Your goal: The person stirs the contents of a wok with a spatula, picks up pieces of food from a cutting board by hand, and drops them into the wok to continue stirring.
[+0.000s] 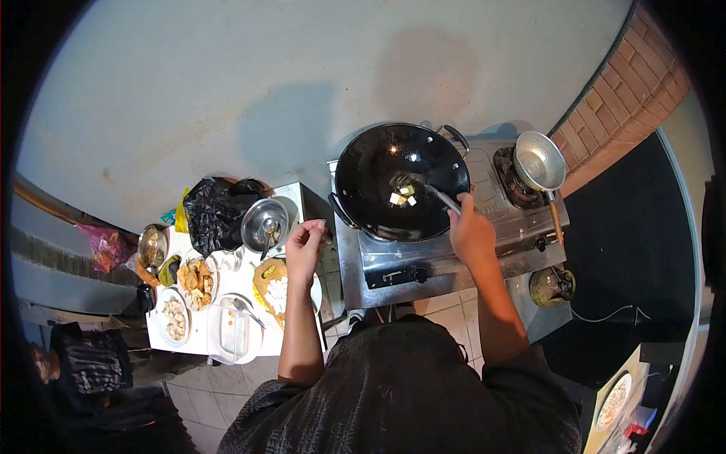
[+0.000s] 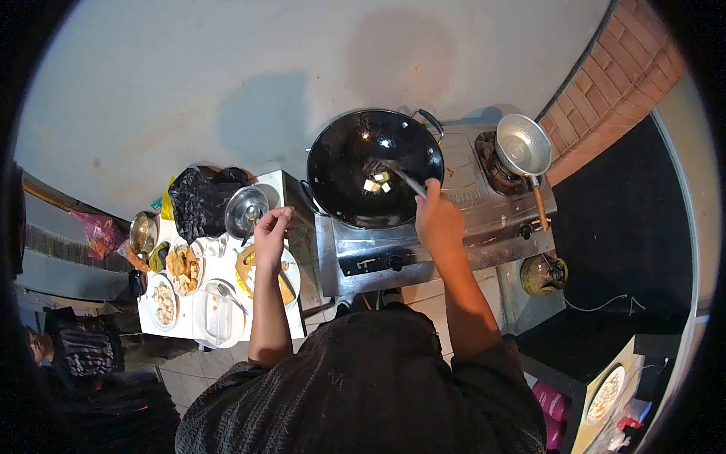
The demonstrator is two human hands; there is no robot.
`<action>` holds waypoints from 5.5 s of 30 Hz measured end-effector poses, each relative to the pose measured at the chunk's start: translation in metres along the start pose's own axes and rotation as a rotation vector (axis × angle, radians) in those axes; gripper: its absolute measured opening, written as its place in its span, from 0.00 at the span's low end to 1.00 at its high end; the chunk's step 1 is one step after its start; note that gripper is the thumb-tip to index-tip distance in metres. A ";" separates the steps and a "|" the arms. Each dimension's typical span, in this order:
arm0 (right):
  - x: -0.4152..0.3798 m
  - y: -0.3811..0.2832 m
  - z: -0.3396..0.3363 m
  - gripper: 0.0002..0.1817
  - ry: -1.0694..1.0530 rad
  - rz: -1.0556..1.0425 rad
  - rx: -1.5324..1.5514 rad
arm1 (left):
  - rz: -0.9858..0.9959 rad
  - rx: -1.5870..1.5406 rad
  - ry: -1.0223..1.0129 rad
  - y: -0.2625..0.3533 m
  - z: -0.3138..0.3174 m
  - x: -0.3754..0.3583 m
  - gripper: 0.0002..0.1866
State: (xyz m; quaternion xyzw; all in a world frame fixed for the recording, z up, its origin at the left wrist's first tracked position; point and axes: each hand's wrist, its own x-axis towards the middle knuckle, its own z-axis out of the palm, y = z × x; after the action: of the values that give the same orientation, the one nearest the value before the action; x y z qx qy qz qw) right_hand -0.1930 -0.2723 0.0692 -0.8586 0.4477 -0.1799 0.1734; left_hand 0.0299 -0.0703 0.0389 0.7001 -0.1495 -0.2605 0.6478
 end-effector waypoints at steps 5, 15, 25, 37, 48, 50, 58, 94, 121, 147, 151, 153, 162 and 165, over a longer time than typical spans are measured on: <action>0.014 0.006 -0.003 0.10 0.040 -0.101 -0.085 | 0.043 -0.032 -0.016 -0.004 0.001 0.003 0.10; 0.001 -0.003 -0.021 0.12 0.084 -0.122 0.145 | 0.086 -0.010 0.016 0.000 -0.003 0.008 0.10; -0.002 0.002 -0.007 0.12 0.023 -0.146 0.140 | 0.089 -0.001 0.015 0.003 0.000 0.013 0.11; 0.008 0.007 0.010 0.12 0.090 -0.149 0.158 | 0.069 -0.008 0.036 0.002 0.003 0.013 0.10; 0.027 0.011 -0.001 0.14 0.157 -0.096 0.089 | 0.076 -0.003 0.076 0.000 0.000 0.009 0.09; 0.028 0.014 0.000 0.13 0.133 -0.081 0.034 | 0.081 -0.005 0.079 0.000 0.001 0.008 0.09; 0.018 0.009 -0.010 0.14 0.035 -0.089 0.097 | 0.086 -0.006 0.094 0.004 0.005 0.006 0.09; 0.039 0.015 0.016 0.15 0.191 -0.069 0.098 | 0.112 -0.021 0.107 -0.003 0.005 0.003 0.09; 0.029 0.006 0.015 0.16 0.007 -0.013 0.129 | 0.042 -0.011 0.087 -0.006 -0.008 0.011 0.10; 0.024 0.011 0.003 0.14 0.151 -0.003 0.075 | 0.030 -0.011 0.080 -0.004 -0.012 0.003 0.10; 0.014 0.011 -0.005 0.14 0.032 -0.011 0.098 | 0.010 -0.001 0.090 -0.007 -0.011 -0.001 0.10; 0.008 0.010 -0.013 0.14 0.012 -0.033 0.144 | 0.010 -0.018 0.088 -0.011 -0.012 0.000 0.10; -0.001 0.002 -0.044 0.13 -0.037 0.012 0.213 | -0.023 -0.032 0.092 -0.021 -0.015 -0.002 0.10; 0.008 0.005 -0.034 0.14 0.034 -0.016 0.131 | -0.016 -0.039 0.091 -0.021 -0.015 -0.002 0.10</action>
State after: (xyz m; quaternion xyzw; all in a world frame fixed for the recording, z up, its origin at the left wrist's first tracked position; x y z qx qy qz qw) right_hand -0.2079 -0.2862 0.0979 -0.8457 0.4312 -0.2245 0.2201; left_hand 0.0337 -0.0540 0.0187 0.6998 -0.1092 -0.2362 0.6653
